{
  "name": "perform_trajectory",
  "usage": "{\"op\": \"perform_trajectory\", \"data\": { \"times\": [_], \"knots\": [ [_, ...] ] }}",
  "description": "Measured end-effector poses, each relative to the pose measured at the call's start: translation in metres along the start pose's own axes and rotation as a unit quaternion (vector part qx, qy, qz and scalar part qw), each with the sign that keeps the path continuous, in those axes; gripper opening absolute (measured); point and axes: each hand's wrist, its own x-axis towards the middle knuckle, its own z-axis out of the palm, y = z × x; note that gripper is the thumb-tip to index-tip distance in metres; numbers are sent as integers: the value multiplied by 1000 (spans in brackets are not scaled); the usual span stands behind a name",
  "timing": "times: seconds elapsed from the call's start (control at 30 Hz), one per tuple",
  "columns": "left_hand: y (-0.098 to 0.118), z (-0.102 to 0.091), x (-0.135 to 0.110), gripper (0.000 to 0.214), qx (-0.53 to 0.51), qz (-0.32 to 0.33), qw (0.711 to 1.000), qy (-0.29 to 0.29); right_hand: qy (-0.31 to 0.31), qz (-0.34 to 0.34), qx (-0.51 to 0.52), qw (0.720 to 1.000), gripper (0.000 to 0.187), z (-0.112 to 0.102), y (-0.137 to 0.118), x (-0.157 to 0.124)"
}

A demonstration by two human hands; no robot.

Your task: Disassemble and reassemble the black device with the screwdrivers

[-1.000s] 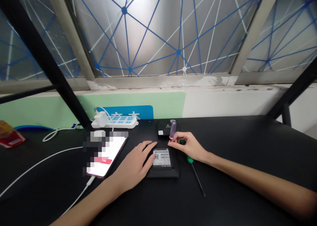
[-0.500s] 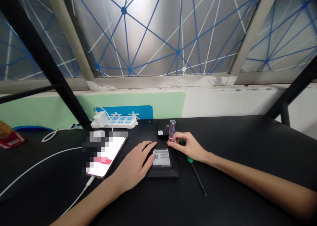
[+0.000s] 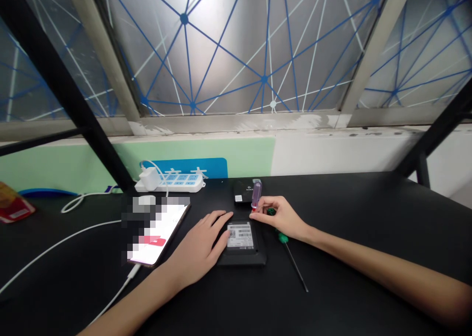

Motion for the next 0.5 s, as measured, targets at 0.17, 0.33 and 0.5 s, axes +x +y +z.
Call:
{"op": "perform_trajectory", "data": {
  "times": [0.17,0.33,0.5],
  "knots": [
    [0,0,0,41,-5,3,1000,-3,0,-12,-15,1000,27,1,-1,-1],
    [0,0,0,42,-3,-4,1000,-8,0,-30,-31,999,24,1,-2,-2],
    [2,-1,0,41,-3,-4,1000,-9,-2,-46,-48,998,24,1,-2,-3]
  ]
}}
